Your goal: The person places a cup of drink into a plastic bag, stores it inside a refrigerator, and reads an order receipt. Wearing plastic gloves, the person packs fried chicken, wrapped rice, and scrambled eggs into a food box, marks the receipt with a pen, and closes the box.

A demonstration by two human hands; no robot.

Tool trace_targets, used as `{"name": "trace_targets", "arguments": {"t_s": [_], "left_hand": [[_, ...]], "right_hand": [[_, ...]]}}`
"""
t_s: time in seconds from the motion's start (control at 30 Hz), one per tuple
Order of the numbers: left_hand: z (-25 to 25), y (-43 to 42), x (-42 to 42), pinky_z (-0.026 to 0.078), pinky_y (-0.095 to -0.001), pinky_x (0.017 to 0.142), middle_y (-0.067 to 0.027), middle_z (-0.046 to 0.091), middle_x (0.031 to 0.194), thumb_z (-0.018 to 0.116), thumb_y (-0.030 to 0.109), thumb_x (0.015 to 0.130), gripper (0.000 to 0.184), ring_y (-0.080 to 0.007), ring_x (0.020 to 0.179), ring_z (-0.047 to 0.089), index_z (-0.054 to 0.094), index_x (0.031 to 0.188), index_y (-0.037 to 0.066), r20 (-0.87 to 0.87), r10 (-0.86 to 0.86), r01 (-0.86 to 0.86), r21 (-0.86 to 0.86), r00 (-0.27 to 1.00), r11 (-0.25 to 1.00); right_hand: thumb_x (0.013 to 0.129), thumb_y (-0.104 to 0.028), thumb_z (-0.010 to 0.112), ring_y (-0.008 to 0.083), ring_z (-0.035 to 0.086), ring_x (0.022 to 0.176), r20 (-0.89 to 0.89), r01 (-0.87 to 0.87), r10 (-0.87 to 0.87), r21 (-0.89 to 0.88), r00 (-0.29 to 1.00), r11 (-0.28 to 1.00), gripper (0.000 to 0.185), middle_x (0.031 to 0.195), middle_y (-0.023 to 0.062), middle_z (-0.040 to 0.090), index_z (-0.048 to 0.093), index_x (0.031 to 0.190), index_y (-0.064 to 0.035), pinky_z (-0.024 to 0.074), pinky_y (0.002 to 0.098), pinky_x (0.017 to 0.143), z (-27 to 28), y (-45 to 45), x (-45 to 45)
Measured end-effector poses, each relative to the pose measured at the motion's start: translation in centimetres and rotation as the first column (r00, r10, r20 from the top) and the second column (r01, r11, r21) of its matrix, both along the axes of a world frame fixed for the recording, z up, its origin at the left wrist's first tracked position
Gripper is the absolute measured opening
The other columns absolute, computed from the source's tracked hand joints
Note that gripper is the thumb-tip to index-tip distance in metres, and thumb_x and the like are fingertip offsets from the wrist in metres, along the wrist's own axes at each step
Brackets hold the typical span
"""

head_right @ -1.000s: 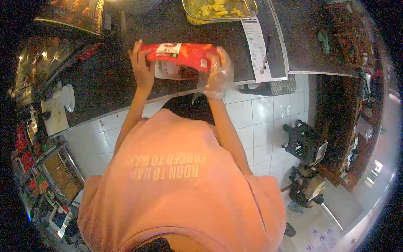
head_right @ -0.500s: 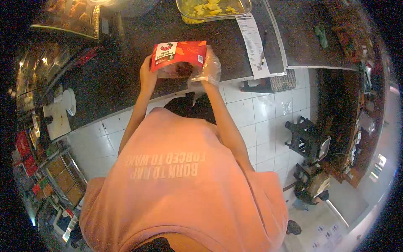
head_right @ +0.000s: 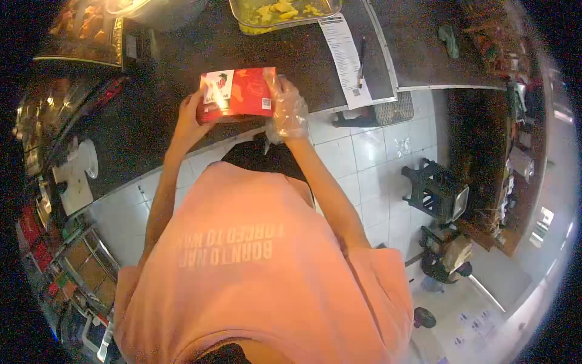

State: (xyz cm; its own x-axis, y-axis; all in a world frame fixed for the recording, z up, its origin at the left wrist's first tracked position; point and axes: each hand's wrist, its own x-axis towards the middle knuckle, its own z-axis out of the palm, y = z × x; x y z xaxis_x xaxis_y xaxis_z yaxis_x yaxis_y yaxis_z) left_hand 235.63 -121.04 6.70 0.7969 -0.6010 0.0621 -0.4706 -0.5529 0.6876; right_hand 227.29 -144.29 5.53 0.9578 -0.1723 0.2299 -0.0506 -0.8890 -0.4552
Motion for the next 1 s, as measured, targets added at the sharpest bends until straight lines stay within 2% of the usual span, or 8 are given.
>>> {"name": "trace_targets", "arguments": {"t_s": [0.03, 0.07, 0.13, 0.33, 0.4, 0.5, 0.83, 1.0], "left_hand": [[0.5, 0.5, -0.1, 0.04, -0.0392, 0.089, -0.0216, 0.044, 0.122, 0.073, 0.013, 0.065, 0.073, -0.0328, 0.112, 0.046, 0.032, 0.124, 0.002, 0.103, -0.083, 0.067, 0.147, 0.991, 0.987], [0.6, 0.7, 0.2, 0.04, -0.0413, 0.089, -0.0239, 0.044, 0.12, 0.078, 0.015, 0.056, 0.09, -0.037, 0.11, 0.045, 0.026, 0.127, 0.0, -0.245, -0.082, 0.084, -0.001, 0.966, 0.996], [0.6, -0.1, -0.9, 0.041, -0.0405, 0.088, -0.0256, 0.044, 0.119, 0.078, 0.014, 0.056, 0.092, -0.0383, 0.109, 0.046, 0.023, 0.128, 0.001, -0.242, -0.036, 0.068, 0.126, 0.97, 0.99], [-1.5, -0.7, -1.3, 0.032, -0.0449, 0.096, -0.0317, 0.03, 0.127, 0.067, 0.037, 0.068, 0.09, -0.037, 0.119, 0.036, 0.018, 0.134, 0.002, 0.145, -0.053, -0.058, 0.665, 0.988, 0.744], [0.3, -0.6, -1.5, 0.023, -0.0458, 0.102, -0.0288, 0.025, 0.132, 0.059, 0.046, 0.072, 0.086, -0.0338, 0.126, 0.026, 0.02, 0.134, 0.002, 0.489, -0.246, -0.1, 0.579, 0.837, 0.809], [-0.6, 0.7, 0.8, 0.012, -0.0429, 0.106, -0.0214, 0.023, 0.137, 0.053, 0.048, 0.073, 0.079, -0.028, 0.131, 0.015, 0.026, 0.132, 0.002, 0.233, -0.518, 0.387, 0.438, 0.823, 0.812], [-2.6, -0.2, 0.6, 0.028, -0.0368, 0.102, -0.0103, 0.042, 0.129, 0.063, 0.026, 0.07, 0.061, -0.0233, 0.121, 0.037, 0.043, 0.124, 0.007, 0.35, -0.299, 0.225, 0.237, 0.888, 0.945], [-1.4, -1.1, -3.0, 0.023, -0.0441, 0.103, -0.0174, 0.027, 0.137, 0.064, 0.029, 0.068, 0.063, -0.0326, 0.127, 0.026, 0.042, 0.123, 0.008, 0.296, -0.232, 0.192, 0.158, 0.927, 0.969]], "right_hand": [[0.079, -0.033, 0.055, 0.039, 0.056, 0.087, -0.142, -0.042, 0.047, 0.036, 0.989, 0.998, 0.06, 0.115, 0.0257, 0.047, 0.031, 0.13, -0.0138, 0.0477, 0.0406, 0.075, 1.4, 0.4, -0.5], [0.077, -0.025, 0.057, 0.0401, 0.054, 0.093, -0.277, -0.077, 0.096, 0.078, 0.956, 0.994, 0.066, 0.118, 0.0264, 0.044, 0.024, 0.133, -0.0131, 0.0467, 0.0396, 0.079, 2.8, 0.8, -0.8], [0.067, -0.026, 0.065, 0.0413, 0.053, 0.098, -0.634, -0.101, 0.118, 0.064, 0.764, 0.993, 0.088, 0.12, 0.0344, 0.037, 0.013, 0.137, -0.0118, 0.0465, 0.0401, 0.08, 5.2, 1.7, -0.8], [0.076, -0.014, 0.054, 0.041, 0.037, 0.116, -0.264, -0.206, 0.126, -0.302, 0.956, 0.931, 0.066, 0.131, 0.0293, 0.027, 0.023, 0.134, -0.0118, 0.0357, 0.0471, 0.092, 0.3, 1.4, -0.1], [0.079, -0.027, 0.053, 0.0416, 0.019, 0.127, -0.135, -0.373, 0.347, -0.354, 0.928, 0.858, 0.062, 0.138, 0.0246, 0.018, 0.028, 0.133, -0.0089, 0.0187, 0.0517, 0.102, 0.2, 0.5, 0.4], [0.076, -0.042, 0.054, 0.0433, 0.018, 0.127, -0.11, -0.579, 0.569, -0.136, 0.815, 0.804, 0.071, 0.139, 0.0235, 0.017, 0.028, 0.132, -0.0065, 0.014, 0.0514, 0.103, 0.4, -0.8, 1.5], [0.074, -0.031, 0.061, 0.0332, 0.038, 0.119, -0.071, -0.64, 0.637, -0.155, 0.767, 0.753, 0.059, 0.136, 0.0135, 0.031, 0.041, 0.124, -0.0072, 0.0272, 0.0466, 0.099, 0.2, -1.5, 2.8], [0.08, -0.03, 0.055, 0.0319, 0.033, 0.123, -0.114, -0.662, 0.654, -0.195, 0.748, 0.724, 0.053, 0.134, 0.0163, 0.033, 0.042, 0.124, -0.0037, 0.0226, 0.0457, 0.102, 0.5, -1.3, 1.3]]}}
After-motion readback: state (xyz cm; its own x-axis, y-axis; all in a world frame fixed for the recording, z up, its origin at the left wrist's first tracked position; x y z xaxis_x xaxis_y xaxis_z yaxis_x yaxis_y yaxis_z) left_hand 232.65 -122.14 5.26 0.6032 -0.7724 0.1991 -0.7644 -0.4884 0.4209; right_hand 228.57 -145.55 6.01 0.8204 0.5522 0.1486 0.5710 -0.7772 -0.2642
